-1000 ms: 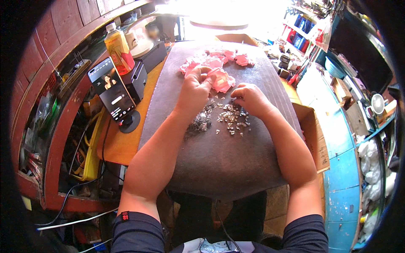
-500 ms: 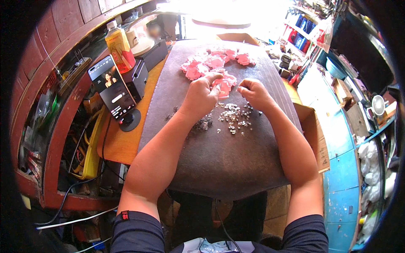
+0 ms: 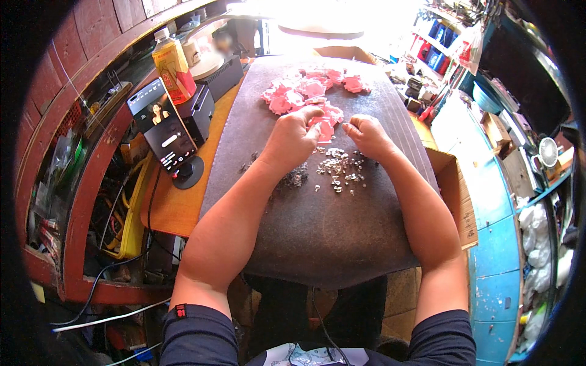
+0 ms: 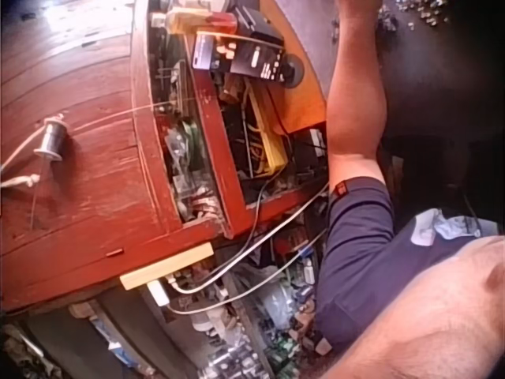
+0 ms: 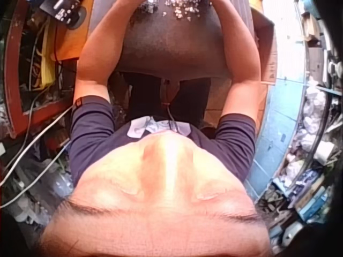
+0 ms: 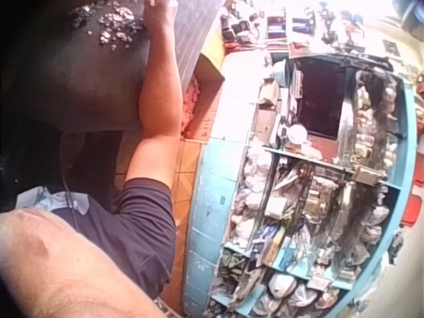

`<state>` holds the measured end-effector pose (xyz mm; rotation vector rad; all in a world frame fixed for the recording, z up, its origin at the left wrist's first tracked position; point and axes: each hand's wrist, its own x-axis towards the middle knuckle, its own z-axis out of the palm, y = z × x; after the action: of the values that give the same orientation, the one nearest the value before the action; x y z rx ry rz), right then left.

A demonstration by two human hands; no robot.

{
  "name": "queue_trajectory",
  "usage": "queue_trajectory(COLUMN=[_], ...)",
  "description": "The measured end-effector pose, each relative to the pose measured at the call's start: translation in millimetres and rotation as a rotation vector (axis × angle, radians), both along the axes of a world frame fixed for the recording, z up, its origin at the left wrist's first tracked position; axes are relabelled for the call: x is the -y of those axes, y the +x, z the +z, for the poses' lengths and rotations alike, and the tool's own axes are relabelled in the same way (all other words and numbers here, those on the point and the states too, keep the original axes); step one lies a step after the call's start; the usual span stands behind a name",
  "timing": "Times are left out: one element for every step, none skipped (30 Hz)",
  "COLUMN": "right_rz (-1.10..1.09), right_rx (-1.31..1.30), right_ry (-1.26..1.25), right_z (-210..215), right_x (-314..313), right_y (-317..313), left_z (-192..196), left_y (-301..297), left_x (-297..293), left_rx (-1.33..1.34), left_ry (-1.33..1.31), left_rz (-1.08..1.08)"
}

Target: The person repeatedly picks up small pink foam pieces and silver metallic components on a workbench and joins them by hand. The hands manipulate each unit individually, turning and pressing parts together, while a smartphone on a stand remains visible nearby.

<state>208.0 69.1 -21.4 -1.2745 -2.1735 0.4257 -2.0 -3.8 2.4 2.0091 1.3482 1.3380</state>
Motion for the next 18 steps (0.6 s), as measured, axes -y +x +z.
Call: queue_trajectory(right_rz=[0.023,0.051,0.078,0.090,0.103,0.116,0.128,0.156,0.184,0.211,0.222,0.223,0.224,0.225,0.240,0.241,0.242,0.244], right_rx=[-0.080,-0.160,-0.240,-0.326,-0.410,-0.495,-0.522,-0.515,-0.507,-0.499,-0.520,-0.521,-0.522,-0.522,-0.556,-0.569,-0.582,-0.595], right_ry=[-0.069,-0.138,-0.207,-0.306,-0.404,-0.503,-0.536,-0.544,-0.551,-0.559,-0.606,-0.586,-0.566,-0.546,-0.558,-0.565,-0.572,-0.580], right_z=[-0.9,0.7,2.0,2.9,11.0,15.1,13.4,15.2,17.3,19.8,22.7,21.7,20.8,20.0,20.5,21.6,24.2,25.9], right_x=[-1.1,-1.1,-0.9,0.9,9.5,15.3,15.5,19.1,22.4,26.1,31.0,32.8,34.3,35.1,36.2,37.6,39.5,40.6], right_y=[2.5,1.8,0.8,1.1,-2.4,-5.4,-7.0,-8.9,-11.3,-13.6,-15.7,-18.3,-20.7,-21.8,-21.7,-21.2,-21.2,-21.2], left_z=[-0.5,-0.9,-3.8,-8.5,-8.7,-9.5,-10.8,-10.9,-12.4,-12.7,-11.8,-10.9,-9.9,-8.8,-8.4,-8.7,-8.7,-8.7], left_y=[1.4,0.9,0.1,-0.7,-1.4,-1.9,-1.9,-0.4,0.8,1.5,2.5,3.2,3.5,3.4,3.5,4.0,4.4,4.6], left_x=[-0.5,-0.6,-2.3,-5.1,-5.9,-5.8,-4.8,-3.4,-3.9,-4.3,-3.3,-2.4,-1.3,-0.3,0.2,0.3,0.4,0.5], left_rx=[0.009,0.016,0.015,0.014,0.013,-0.047,-0.107,-0.167,-0.213,-0.229,-0.246,-0.263,-0.270,-0.277,-0.284,-0.270,-0.256,-0.242], left_ry=[0.010,0.019,0.033,0.047,0.061,0.065,0.068,0.071,0.125,0.145,0.163,0.181,0.177,0.173,0.170,0.175,0.180,0.185], left_rz=[-0.010,-0.016,-0.045,-0.075,-0.105,-0.100,-0.095,-0.095,-0.085,-0.100,-0.115,-0.130,-0.126,-0.122,-0.117,-0.113,-0.108,-0.104])
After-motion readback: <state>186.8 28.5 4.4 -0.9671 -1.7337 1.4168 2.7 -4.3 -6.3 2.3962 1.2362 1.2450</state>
